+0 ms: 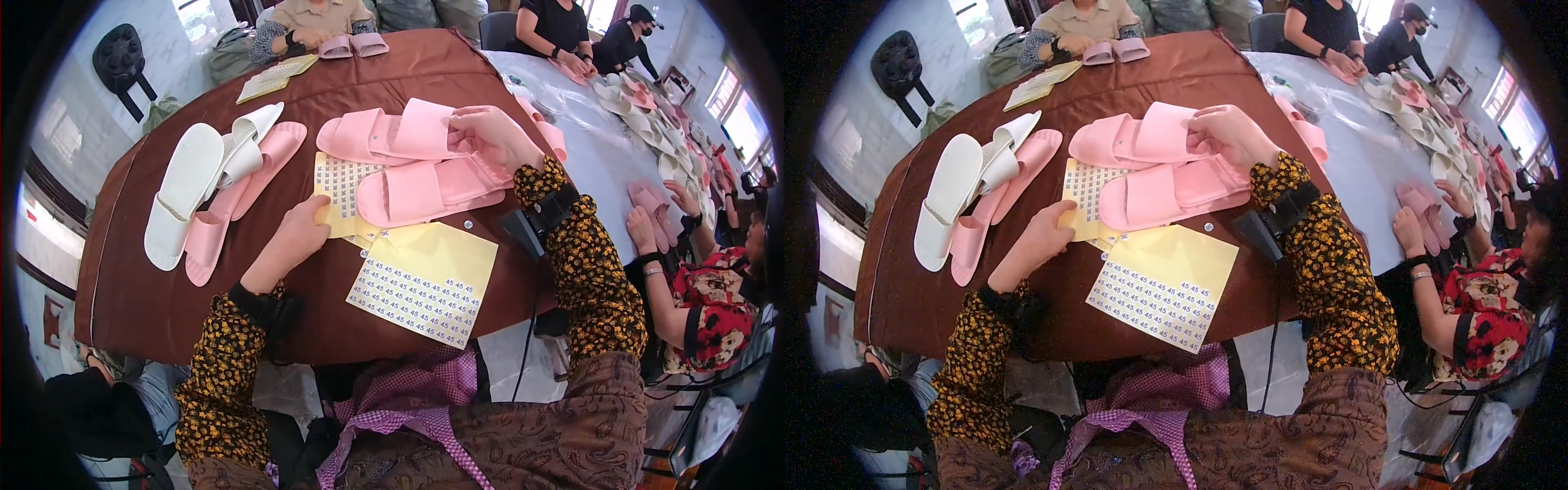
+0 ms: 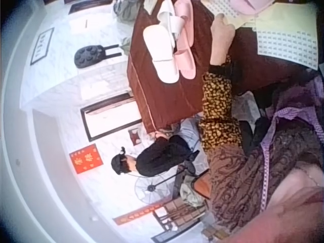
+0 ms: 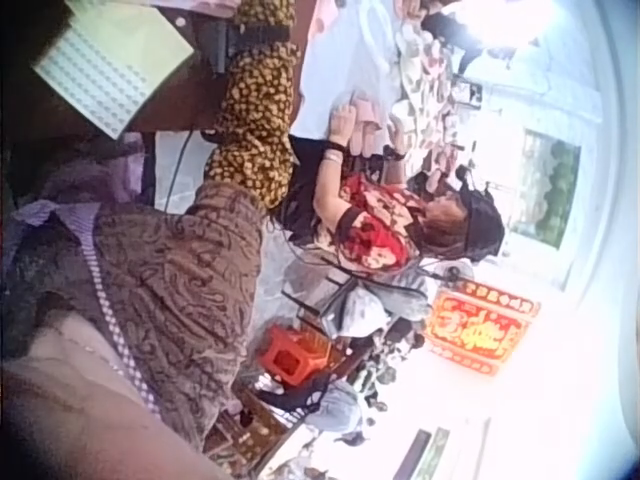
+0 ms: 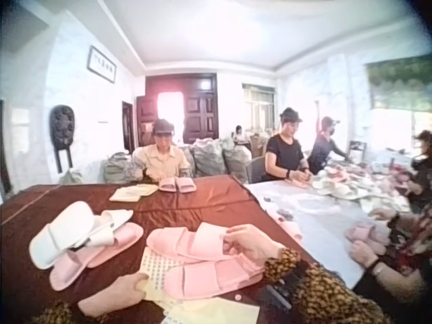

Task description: Inspecting and applying labels to slippers at a factory work table.

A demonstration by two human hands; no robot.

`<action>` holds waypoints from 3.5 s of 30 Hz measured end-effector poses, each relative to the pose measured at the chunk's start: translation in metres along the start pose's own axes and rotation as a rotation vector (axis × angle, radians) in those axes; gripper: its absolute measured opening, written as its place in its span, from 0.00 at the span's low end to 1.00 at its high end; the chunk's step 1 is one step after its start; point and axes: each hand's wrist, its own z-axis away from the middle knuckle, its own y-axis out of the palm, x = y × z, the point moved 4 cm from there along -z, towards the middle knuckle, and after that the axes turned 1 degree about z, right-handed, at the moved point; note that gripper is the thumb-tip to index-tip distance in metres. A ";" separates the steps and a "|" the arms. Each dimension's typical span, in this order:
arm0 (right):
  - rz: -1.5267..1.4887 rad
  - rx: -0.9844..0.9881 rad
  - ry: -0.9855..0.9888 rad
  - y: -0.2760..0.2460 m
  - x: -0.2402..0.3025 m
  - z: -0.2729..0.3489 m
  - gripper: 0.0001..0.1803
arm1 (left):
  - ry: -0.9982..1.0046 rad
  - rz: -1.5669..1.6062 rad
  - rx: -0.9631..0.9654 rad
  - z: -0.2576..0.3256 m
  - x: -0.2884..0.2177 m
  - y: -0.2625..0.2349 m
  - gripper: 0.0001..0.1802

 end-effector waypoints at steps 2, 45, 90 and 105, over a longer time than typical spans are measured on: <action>-0.007 -0.040 0.024 -0.002 0.000 0.001 0.11 | 0.014 -0.043 0.008 0.002 -0.008 -0.003 0.29; 0.892 -0.552 -0.387 -0.095 0.009 0.111 0.27 | -0.257 1.045 0.053 0.007 -0.014 0.022 0.20; 1.382 0.183 -0.545 0.105 -0.059 0.193 0.26 | -0.266 1.372 0.063 -0.008 0.003 0.023 0.10; 1.445 0.224 -0.580 0.128 -0.059 0.109 0.22 | -0.104 1.308 0.072 0.010 0.002 0.027 0.07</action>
